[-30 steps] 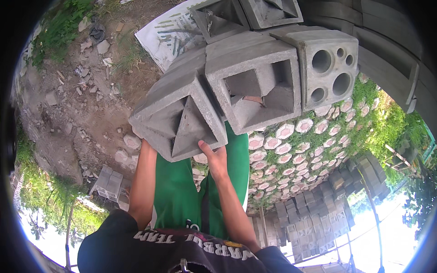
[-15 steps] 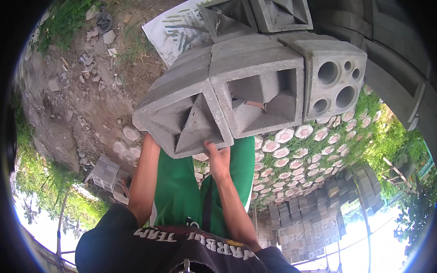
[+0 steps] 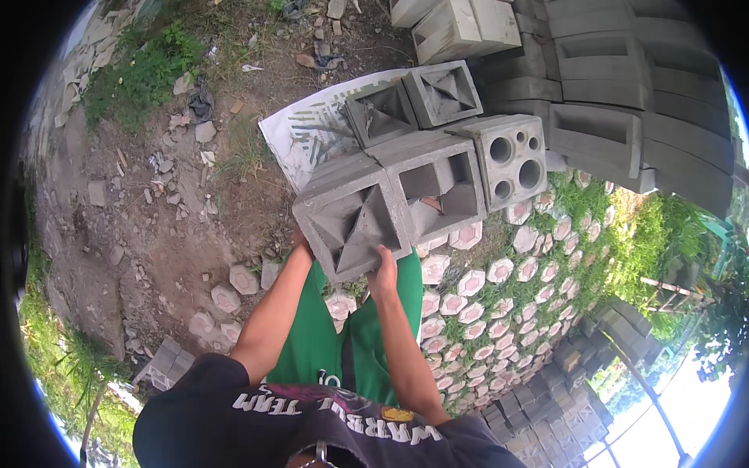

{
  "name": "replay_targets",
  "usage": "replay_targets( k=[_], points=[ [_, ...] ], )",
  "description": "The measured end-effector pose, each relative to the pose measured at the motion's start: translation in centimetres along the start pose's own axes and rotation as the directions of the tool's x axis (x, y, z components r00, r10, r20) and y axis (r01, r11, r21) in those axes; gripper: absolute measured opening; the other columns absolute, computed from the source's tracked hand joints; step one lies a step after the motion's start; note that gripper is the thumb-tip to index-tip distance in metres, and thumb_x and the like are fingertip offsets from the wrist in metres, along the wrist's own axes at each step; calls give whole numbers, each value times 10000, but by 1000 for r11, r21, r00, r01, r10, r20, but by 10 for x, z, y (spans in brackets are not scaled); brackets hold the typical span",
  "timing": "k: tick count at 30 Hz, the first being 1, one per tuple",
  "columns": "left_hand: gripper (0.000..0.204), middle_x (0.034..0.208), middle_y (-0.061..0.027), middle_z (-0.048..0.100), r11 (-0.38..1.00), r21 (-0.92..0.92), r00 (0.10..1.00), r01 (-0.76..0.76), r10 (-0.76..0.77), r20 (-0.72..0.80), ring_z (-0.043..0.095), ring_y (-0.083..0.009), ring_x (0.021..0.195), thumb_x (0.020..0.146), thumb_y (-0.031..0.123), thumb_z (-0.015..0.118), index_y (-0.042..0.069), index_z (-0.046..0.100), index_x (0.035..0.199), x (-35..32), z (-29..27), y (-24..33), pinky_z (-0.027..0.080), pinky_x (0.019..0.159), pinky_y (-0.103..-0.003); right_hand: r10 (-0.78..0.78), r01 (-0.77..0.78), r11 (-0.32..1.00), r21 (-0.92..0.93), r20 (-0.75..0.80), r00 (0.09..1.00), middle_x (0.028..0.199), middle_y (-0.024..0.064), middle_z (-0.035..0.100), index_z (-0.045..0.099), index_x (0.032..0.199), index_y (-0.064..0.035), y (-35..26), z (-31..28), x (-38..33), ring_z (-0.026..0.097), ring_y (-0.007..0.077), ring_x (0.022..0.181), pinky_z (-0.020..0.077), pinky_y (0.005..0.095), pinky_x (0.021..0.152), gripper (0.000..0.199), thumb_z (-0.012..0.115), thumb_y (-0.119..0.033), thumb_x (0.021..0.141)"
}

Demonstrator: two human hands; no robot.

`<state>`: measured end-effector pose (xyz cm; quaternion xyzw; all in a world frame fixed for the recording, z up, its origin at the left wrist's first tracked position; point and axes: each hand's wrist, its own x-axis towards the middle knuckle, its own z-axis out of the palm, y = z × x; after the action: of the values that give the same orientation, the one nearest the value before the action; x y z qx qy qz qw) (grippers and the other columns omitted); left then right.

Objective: The person moves concrete blocks from one stack to another by hand in an outdoor storage area.

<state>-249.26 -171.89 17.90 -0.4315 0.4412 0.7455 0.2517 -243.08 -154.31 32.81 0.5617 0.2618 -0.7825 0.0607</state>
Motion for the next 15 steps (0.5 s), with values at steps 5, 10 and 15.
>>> replay_targets(
  k=[5, 10, 15],
  points=[
    [443, 1153, -127, 617, 853, 464, 959, 240, -134, -250, 619, -218, 962, 877, 367, 552, 32, 593, 1164, -66, 2, 36, 531, 774, -352, 128, -113, 989, -97, 159, 979, 1418, 132, 362, 278, 1407, -89, 27, -2, -40, 343, 288, 1305, 311, 501, 1044, 711, 535, -507, 893],
    [270, 778, -81, 660, 759, 651, 996, 7, 50, -69, 610, -148, 596, 924, 222, 525, -4, 627, 1030, -141, -9, 105, 481, 496, -278, 24, 18, 891, -453, 88, 996, 1351, 167, 453, 346, 1389, -49, 61, -1, -74, 479, 261, 1196, 436, 409, 932, 734, 547, -533, 874],
    [333, 622, -69, 630, 713, 700, 954, -48, 241, -180, 491, -106, 412, 901, 299, 597, -20, 640, 817, -138, -117, 169, 345, 358, -255, -211, 303, 349, -887, 240, 947, 828, 113, 680, 696, 914, 6, 60, -13, -57, 632, 172, 748, 500, 296, 704, 592, 529, -560, 871]
  ],
)
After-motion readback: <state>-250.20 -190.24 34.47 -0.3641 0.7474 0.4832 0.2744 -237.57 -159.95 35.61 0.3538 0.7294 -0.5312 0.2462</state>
